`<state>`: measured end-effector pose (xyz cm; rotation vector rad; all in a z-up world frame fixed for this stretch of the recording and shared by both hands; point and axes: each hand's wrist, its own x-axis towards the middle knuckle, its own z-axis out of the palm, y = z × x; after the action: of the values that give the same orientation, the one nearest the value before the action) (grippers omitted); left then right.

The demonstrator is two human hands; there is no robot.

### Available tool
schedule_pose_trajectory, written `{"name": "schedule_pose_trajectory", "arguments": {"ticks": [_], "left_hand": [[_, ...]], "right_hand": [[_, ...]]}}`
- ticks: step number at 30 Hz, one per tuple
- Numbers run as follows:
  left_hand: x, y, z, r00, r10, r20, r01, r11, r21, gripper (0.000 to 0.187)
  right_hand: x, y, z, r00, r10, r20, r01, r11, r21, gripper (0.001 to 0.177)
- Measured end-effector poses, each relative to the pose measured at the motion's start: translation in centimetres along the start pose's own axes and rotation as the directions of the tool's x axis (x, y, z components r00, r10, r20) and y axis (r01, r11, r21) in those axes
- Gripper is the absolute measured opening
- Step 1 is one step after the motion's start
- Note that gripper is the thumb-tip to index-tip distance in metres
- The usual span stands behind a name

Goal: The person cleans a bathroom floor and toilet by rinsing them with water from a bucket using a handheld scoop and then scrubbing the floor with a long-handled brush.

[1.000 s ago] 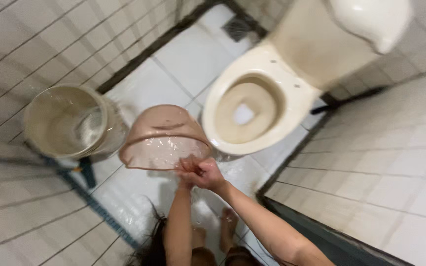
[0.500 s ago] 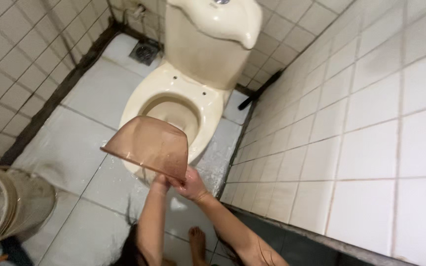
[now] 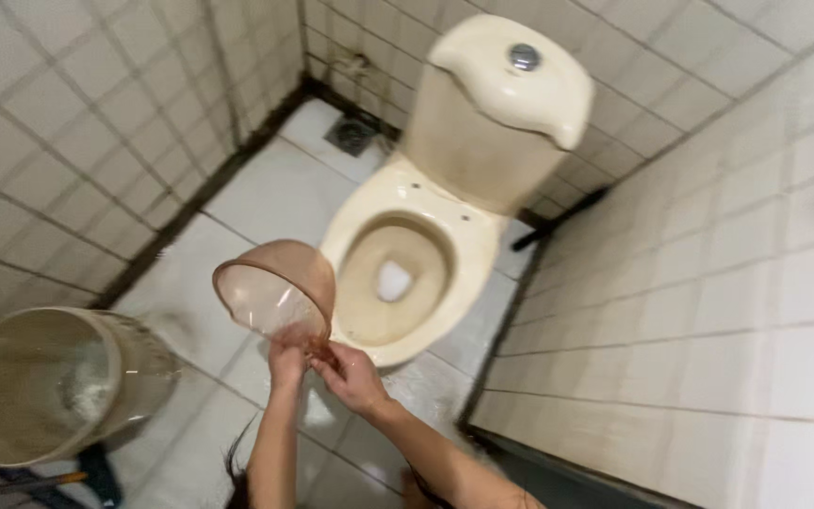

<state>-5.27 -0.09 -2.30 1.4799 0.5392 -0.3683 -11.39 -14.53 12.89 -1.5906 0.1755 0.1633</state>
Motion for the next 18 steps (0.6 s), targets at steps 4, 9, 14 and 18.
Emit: {"name": "schedule_pose_trajectory", "arguments": {"ticks": [4,9,14,18], "left_hand": [[1.1,3.2,-10.2,0.983,-0.134,-0.129,0.123,0.988,-0.091,0.034],[2.2,4.5,-23.6,0.973,-0.058,-0.225,0.101,0.978,0.184,0.045],[2.2,3.7,-34.0,0.991,0.014,-0.136,0.109,0.522,0.846,0.06],[2.7,2.1,-38.1,0.986,-0.149,-0.077,0.102,0.172,0.98,0.075]], "right_hand": [[4.5,0.0,8.8,0.932,0.333,0.144,-0.292,0.924,-0.248,0.029],[9.6,2.9,21.2,0.827,0.517,0.22,-0.49,0.855,-0.167,0.026],[11.8,5.0,28.2,0.781,0.544,0.306,-0.492,0.838,-0.236,0.023],[13.7,5.7,31.1,0.747,0.58,0.327,-0.403,0.785,-0.471,0.027]]}}
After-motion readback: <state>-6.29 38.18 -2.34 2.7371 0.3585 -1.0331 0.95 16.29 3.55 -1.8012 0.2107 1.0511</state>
